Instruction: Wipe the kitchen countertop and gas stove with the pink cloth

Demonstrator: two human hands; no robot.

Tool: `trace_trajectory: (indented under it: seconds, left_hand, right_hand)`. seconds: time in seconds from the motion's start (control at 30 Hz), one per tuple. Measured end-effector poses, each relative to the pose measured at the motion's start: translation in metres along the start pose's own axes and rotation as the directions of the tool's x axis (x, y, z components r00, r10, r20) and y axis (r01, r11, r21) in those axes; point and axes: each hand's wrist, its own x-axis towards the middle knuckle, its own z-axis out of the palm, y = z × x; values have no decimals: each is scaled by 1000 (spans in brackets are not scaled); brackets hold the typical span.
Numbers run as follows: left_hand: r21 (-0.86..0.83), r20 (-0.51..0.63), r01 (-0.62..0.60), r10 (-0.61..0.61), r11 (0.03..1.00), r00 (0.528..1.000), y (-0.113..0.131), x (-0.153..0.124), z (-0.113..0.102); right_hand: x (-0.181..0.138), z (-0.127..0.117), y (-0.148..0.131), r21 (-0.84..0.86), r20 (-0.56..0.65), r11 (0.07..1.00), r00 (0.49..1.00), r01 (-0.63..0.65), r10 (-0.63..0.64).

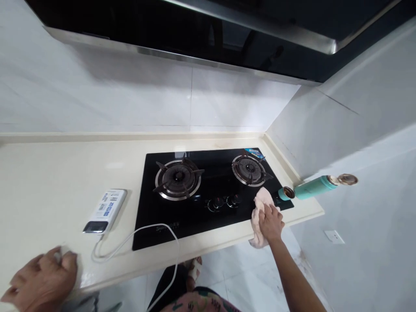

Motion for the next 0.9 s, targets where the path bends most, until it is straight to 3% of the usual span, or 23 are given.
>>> trace_trajectory:
  seconds: [0.07, 0.17, 0.4, 0.73, 0.8, 0.9]
  left_hand:
    - [-109, -76, 2, -11, 994, 997, 2, -2, 0]
    - [-191, -90, -19, 1, 981, 996, 4, -4, -4]
    - [-243, -79, -56, 37, 969, 996, 11, -13, -27]
    - [-256, -147, -125, 89, 959, 985, 13, -29, -36]
    - [-261, -148, -124, 88, 957, 985, 13, -30, -36]
    - [-273, -138, -118, 83, 955, 987, 13, -31, -37]
  right_hand:
    - [-24, 6, -3, -4, -18, 1000, 1000, -10, 10]
    - [-55, 14, -12, -21, -70, 999, 997, 43, -45]
    - [-103, 20, -43, -26, -135, 944, 934, 330, -330]
    - [-170, 10, -136, 76, 70, 771, 768, 633, -637]
    - [-183, 9, -158, 130, 114, 724, 715, 678, -690]
    - [-204, 10, -195, 235, 148, 602, 584, 763, -798]
